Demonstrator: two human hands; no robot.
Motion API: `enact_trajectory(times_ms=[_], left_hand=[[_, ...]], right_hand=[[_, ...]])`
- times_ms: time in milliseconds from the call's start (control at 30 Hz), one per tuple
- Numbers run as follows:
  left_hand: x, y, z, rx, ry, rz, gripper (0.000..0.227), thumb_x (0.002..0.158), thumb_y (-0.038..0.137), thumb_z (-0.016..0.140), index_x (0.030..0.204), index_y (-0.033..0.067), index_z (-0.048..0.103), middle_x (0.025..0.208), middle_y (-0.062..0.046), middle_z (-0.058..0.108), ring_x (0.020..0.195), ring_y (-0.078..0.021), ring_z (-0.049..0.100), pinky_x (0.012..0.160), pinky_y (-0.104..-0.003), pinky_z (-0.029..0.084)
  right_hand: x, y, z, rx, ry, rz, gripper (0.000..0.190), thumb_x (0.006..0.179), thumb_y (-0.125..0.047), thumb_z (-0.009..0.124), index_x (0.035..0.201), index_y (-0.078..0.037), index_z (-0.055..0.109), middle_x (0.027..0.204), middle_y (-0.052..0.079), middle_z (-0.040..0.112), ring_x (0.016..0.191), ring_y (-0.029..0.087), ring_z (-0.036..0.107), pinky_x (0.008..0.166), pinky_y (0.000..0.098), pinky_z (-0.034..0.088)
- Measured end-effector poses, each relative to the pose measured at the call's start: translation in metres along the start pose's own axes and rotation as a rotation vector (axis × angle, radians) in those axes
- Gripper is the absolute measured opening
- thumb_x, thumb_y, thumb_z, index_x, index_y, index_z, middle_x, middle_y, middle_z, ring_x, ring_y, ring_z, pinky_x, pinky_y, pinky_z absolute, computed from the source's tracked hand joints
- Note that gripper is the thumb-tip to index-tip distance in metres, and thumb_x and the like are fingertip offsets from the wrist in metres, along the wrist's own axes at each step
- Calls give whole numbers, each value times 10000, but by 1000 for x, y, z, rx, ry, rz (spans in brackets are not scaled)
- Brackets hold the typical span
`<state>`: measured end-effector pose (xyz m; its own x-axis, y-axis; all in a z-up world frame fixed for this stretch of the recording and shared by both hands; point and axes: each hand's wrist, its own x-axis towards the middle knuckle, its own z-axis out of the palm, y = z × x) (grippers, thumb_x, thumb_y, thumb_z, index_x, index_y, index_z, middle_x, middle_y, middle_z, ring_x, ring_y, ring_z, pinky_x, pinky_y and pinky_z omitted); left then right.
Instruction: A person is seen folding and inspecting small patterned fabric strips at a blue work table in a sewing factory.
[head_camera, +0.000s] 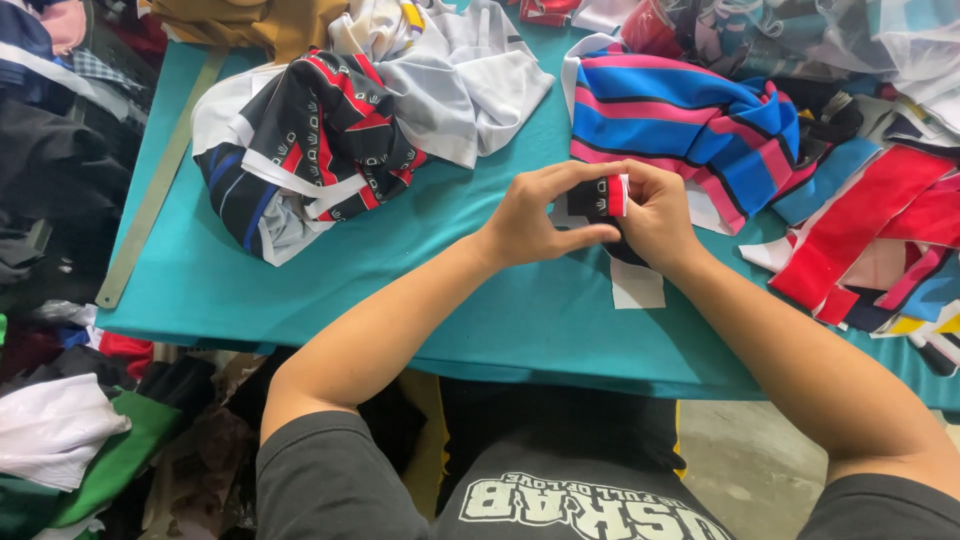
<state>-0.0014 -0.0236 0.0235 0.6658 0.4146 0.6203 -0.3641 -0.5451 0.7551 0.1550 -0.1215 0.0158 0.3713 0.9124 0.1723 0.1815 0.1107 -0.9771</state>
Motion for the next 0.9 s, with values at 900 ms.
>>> enact_trajectory(times_ms=[900], left_hand=[[50, 45, -44, 380, 61, 252, 132, 1049, 97, 572, 1032, -12, 645, 914, -136, 650, 870, -284, 589, 802, -387, 513]], right_hand=[[-3, -34, -24, 133, -330, -61, 220, 930, -144, 761, 1021, -47, 586, 925, 67, 640, 791, 185, 716, 684, 271, 637]])
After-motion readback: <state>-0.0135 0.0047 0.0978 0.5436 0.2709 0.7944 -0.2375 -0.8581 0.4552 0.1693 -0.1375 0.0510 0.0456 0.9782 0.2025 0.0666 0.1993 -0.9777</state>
